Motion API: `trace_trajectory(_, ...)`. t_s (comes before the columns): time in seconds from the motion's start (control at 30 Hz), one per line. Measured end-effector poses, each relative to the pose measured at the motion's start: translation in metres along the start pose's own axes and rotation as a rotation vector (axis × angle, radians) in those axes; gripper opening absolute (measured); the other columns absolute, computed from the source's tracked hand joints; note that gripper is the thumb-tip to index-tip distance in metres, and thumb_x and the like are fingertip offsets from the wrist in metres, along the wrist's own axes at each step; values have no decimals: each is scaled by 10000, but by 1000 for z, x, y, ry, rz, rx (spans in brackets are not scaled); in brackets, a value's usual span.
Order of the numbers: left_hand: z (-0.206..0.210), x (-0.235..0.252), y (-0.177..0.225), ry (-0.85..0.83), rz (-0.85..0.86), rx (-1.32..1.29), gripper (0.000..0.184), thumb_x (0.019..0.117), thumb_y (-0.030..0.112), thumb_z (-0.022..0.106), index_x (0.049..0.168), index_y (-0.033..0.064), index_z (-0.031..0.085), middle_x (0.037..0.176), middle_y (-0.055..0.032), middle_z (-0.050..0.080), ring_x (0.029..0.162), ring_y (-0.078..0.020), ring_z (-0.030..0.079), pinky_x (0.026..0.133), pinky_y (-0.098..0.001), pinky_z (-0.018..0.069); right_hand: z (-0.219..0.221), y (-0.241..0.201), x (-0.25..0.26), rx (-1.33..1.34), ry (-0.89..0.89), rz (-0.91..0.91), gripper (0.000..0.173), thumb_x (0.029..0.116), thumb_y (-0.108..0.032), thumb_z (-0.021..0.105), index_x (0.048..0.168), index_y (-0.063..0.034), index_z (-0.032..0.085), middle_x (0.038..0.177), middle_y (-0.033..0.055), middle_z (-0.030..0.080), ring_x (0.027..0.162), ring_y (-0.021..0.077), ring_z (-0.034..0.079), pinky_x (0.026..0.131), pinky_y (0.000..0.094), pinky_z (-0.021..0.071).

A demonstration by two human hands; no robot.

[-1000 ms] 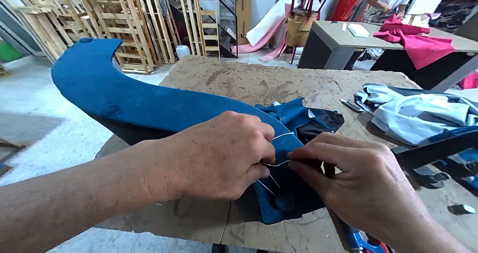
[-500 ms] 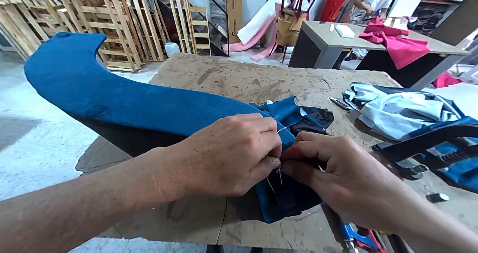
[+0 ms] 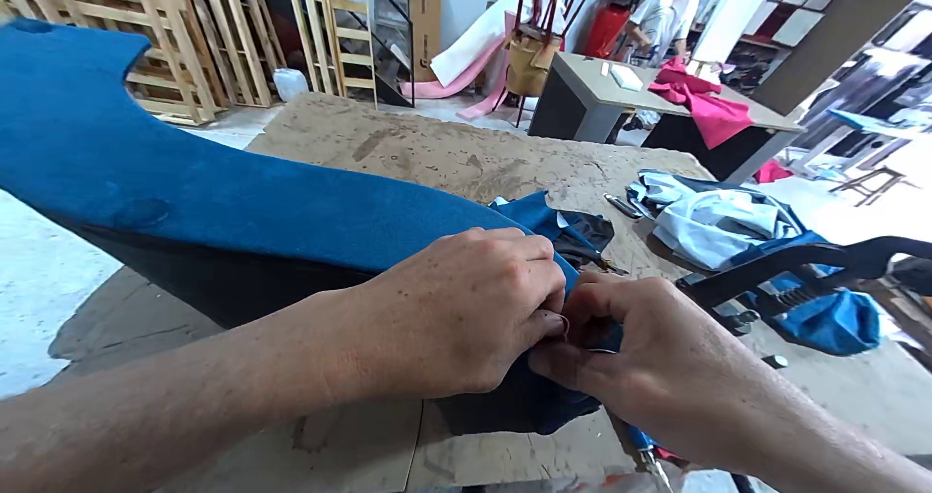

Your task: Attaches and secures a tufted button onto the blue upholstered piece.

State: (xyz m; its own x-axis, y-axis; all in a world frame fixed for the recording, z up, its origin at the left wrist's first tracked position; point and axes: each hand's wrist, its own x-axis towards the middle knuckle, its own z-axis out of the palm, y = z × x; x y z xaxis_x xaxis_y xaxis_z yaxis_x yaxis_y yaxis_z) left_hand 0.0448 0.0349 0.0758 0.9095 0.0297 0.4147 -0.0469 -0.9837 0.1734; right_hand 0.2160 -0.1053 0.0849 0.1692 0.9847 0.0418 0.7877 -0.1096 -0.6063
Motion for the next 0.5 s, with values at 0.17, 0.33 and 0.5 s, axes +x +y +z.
trace_trajectory(0.17,2,1,-9,-7,41,6,178,1002,309,573,902,206,680,886,88,579,829,-36,576,700,-227,493,-13,-1,3,-5,-26,42,69,848,-335,791,803,-296,756,748,-150,706,682,8,660,564,223,553)
trace_trajectory(0.33,1,4,-8,-62,94,91,187,999,297,574,910,171,680,893,51,580,839,-86,582,699,-255,490,-24,3,1,-94,-79,-10,77,899,-311,711,857,-318,775,776,-168,694,672,-9,646,542,194,545)
trace_trajectory(0.5,-1,6,-10,-121,136,127,190,1008,289,546,939,158,664,936,25,579,899,-127,582,736,-294,482,-33,9,-1,-284,-55,-37,80,890,-335,646,844,-350,709,749,-197,649,650,-38,611,520,198,512)
